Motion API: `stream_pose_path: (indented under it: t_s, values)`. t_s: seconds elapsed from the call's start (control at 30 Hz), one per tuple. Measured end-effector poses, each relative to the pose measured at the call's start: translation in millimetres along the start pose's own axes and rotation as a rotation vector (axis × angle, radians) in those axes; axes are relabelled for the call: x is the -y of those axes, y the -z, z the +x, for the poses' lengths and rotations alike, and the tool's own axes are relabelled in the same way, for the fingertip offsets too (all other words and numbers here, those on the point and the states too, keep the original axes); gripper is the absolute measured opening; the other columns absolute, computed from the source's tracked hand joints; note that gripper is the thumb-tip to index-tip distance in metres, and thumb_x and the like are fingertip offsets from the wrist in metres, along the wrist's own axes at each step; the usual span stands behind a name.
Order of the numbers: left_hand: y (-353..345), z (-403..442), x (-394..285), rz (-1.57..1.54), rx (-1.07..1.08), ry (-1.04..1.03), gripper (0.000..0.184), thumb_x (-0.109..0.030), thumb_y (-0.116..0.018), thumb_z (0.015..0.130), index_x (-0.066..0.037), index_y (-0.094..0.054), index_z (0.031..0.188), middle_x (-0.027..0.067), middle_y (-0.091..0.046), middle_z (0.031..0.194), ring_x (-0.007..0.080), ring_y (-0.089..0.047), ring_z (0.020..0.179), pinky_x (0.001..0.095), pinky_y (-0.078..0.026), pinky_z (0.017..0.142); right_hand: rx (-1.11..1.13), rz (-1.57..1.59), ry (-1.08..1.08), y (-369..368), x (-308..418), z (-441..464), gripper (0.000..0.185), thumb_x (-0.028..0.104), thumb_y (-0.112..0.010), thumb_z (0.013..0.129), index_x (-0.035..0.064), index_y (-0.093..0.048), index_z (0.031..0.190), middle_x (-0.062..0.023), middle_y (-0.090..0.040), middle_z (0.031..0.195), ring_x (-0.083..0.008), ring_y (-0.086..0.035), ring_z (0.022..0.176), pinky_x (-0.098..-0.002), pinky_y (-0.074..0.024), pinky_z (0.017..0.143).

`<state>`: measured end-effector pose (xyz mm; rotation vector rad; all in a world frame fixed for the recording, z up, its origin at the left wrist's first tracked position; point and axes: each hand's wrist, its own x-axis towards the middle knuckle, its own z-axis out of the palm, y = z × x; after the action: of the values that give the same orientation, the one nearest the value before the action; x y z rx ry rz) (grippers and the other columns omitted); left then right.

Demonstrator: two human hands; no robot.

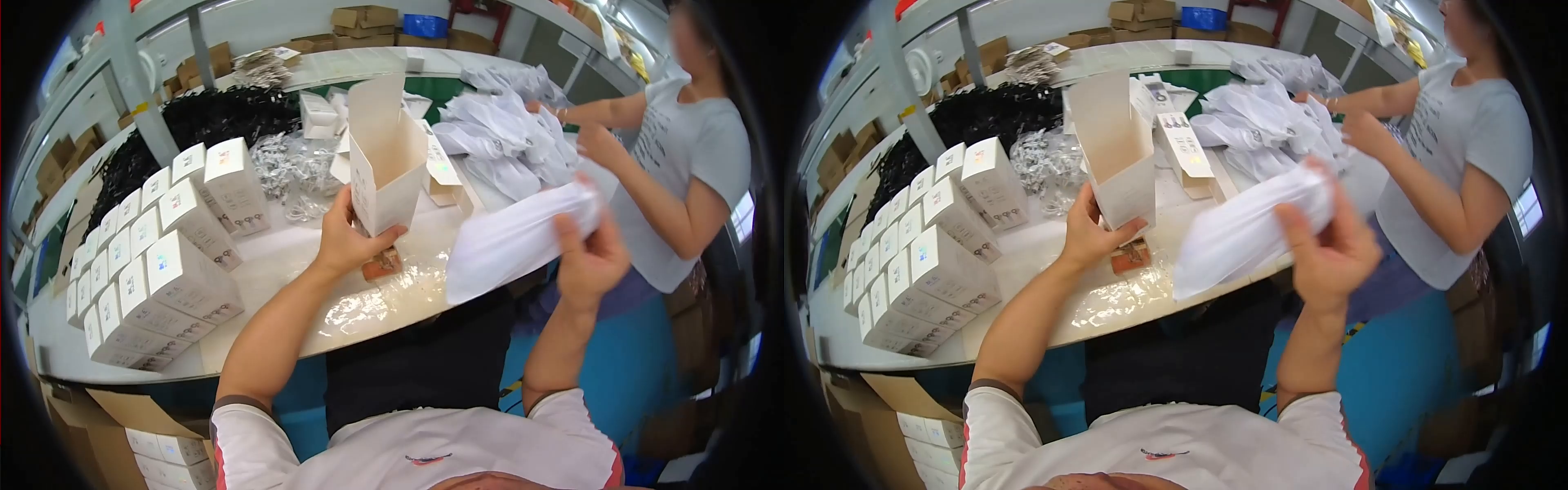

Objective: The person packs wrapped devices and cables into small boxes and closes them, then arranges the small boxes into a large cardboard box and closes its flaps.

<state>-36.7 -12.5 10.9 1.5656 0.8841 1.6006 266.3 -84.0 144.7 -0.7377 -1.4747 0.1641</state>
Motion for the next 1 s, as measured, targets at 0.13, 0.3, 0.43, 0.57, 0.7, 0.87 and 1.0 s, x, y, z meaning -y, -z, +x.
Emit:
stream_pose_path:
  t_s: [0.13,0.3,0.43,0.57,0.7,0.87,1.0]
  values:
    - [-28,-18,-13,0.056,0.137,0.167,0.083,-0.023,-0.101,0.07,0.003,-0.057,0.135,0.0155,-0.075,0.117,0.0226,-0.074,0.105,0.0368,-0.06,0.094,-0.403,0.294,0.125,1,41,40,0.041,0.003,-0.079,0.096,-0.0109,-0.068,0.132,-0.0169,-0.075,0.122,-0.0262,-0.074,0.106,-0.0346,-0.0585,0.099]
    - [-35,-21,-5,0.216,0.226,0.14,0.075,-0.029,-0.103,0.068,0.004,-0.059,0.119,0.0188,-0.078,0.11,0.0241,-0.077,0.1,0.0372,-0.062,0.088,-0.324,0.154,0.331,-40,45,49,0.04,0.001,-0.082,0.094,-0.011,-0.07,0.13,-0.0182,-0.075,0.121,-0.0204,-0.072,0.11,-0.033,-0.0562,0.102]
    - [-35,-21,-5,0.281,0.15,0.114,0.075,-0.034,-0.104,0.065,0.002,-0.057,0.112,0.021,-0.078,0.104,0.0273,-0.079,0.094,0.0383,-0.063,0.084,-0.293,-0.313,0.644,-53,24,46,0.054,0.003,-0.095,0.079,-0.0115,-0.07,0.125,-0.0152,-0.077,0.098,-0.0219,-0.075,0.084,-0.0296,-0.0604,0.073]
    - [-39,-21,-9,0.42,0.108,0.069,0.077,-0.037,-0.104,0.063,0.003,-0.057,0.11,0.0232,-0.077,0.102,0.0328,-0.079,0.091,0.0411,-0.062,0.081,-0.125,-0.42,0.678,-56,26,36,0.056,-0.002,-0.091,0.082,-0.0157,-0.065,0.129,-0.0218,-0.077,0.11,-0.0244,-0.075,0.092,-0.0327,-0.0617,0.075]
    - [-39,-21,-15,0.458,0.105,0.079,0.079,-0.038,-0.103,0.063,0.003,-0.055,0.111,0.0238,-0.077,0.101,0.0363,-0.078,0.09,0.042,-0.062,0.079,0.019,-0.396,0.785,-66,42,39,0.057,-0.001,-0.093,0.079,-0.0146,-0.066,0.127,-0.0191,-0.078,0.099,-0.0279,-0.074,0.082,-0.0326,-0.0609,0.071]
    - [-39,-25,-3,0.465,0.139,-0.041,0.083,-0.041,-0.102,0.065,0.002,-0.052,0.115,0.0214,-0.075,0.098,0.0365,-0.075,0.09,0.046,-0.057,0.083,-0.047,-0.415,0.53,-79,37,48,0.045,0.003,-0.093,0.079,-0.0071,-0.076,0.12,-0.0139,-0.079,0.098,-0.0143,-0.075,0.083,-0.0262,-0.0596,0.071]
    - [-38,-23,2,0.496,0.141,-0.007,0.084,-0.042,-0.102,0.065,0.001,-0.052,0.116,0.0209,-0.074,0.099,0.0371,-0.072,0.093,0.0488,-0.051,0.089,-0.039,-0.309,0.325,-88,12,52,0.045,0.016,-0.095,0.076,0.0027,-0.078,0.115,-0.0106,-0.071,0.077,-0.021,-0.066,0.061,-0.0301,-0.0506,0.054]
